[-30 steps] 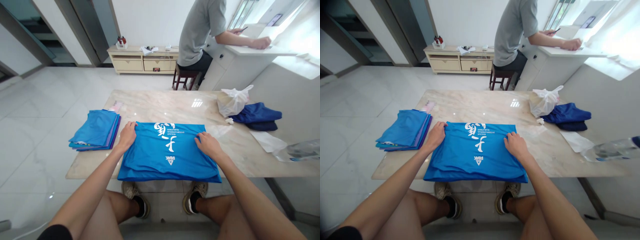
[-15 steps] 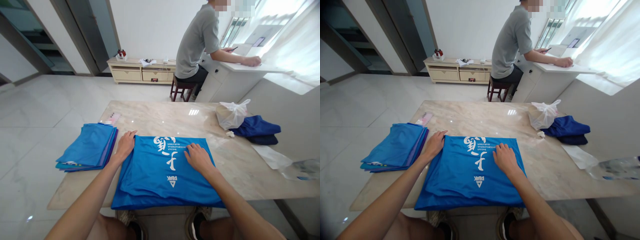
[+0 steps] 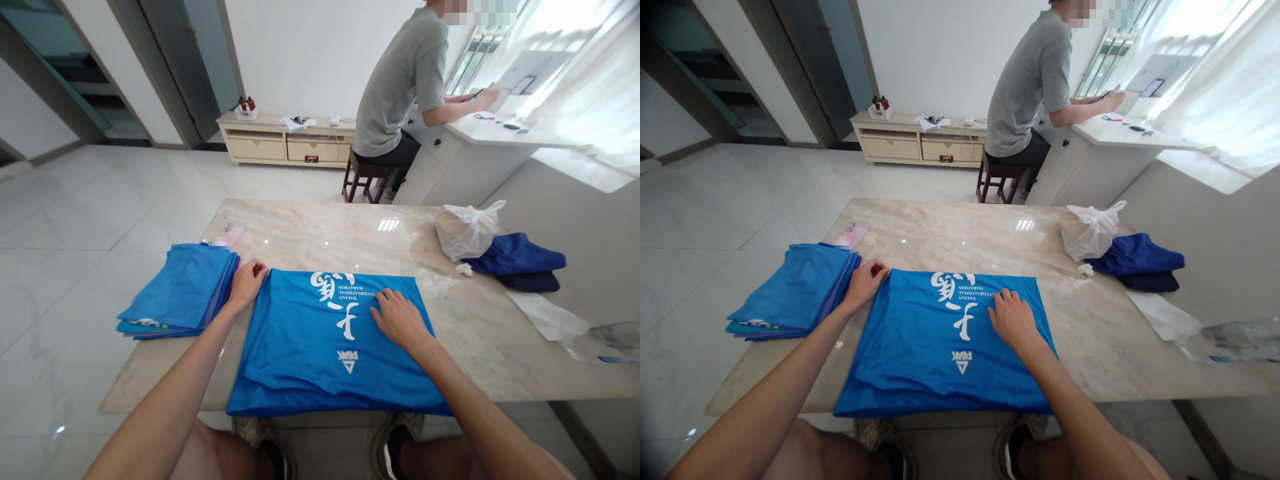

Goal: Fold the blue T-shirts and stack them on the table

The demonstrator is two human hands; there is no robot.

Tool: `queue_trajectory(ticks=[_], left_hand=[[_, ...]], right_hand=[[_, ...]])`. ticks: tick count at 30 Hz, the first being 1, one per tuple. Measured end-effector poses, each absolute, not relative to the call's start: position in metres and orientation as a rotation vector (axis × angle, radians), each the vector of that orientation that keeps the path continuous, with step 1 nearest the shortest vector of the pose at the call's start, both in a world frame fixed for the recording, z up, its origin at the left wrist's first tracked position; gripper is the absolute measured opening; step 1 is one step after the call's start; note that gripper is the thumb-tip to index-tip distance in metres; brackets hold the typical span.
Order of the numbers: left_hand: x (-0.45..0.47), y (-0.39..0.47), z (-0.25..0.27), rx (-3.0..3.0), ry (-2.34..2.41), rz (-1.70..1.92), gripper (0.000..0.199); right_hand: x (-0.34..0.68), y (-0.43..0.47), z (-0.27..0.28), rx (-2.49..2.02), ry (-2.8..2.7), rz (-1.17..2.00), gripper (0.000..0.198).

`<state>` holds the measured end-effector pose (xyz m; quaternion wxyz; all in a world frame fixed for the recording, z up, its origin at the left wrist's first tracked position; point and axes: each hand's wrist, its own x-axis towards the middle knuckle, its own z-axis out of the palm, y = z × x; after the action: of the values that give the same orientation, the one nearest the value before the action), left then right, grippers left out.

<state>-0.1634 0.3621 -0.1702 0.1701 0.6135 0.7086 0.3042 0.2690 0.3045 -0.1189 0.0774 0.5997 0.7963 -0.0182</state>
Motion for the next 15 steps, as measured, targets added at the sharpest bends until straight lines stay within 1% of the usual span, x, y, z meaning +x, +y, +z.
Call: queue_trajectory(ticks=[3, 6, 7, 12, 15], left_hand=[[-0.164, 0.362, -0.17, 1.702, 2.055, 0.877, 0.018], [-0.158, 0.363, -0.169, 1.688, 2.083, 0.78, 0.029], [-0.156, 0.363, -0.169, 1.677, 2.097, 0.748, 0.03], [-0.148, 0.366, -0.166, 1.599, 2.132, 0.712, 0.024], [-0.146, 0.365, -0.164, 1.565, 2.146, 0.682, 0.034]], right_hand=[[0.266, 0.304, -0.114, 1.783, 2.351, -0.051, 0.037], [0.261, 0.303, -0.105, 1.77, 2.292, -0.072, 0.039], [0.259, 0.302, -0.102, 1.768, 2.273, -0.081, 0.04], [0.254, 0.299, -0.092, 1.765, 2.214, -0.122, 0.041], [0.255, 0.299, -0.093, 1.76, 2.215, -0.129, 0.041]])
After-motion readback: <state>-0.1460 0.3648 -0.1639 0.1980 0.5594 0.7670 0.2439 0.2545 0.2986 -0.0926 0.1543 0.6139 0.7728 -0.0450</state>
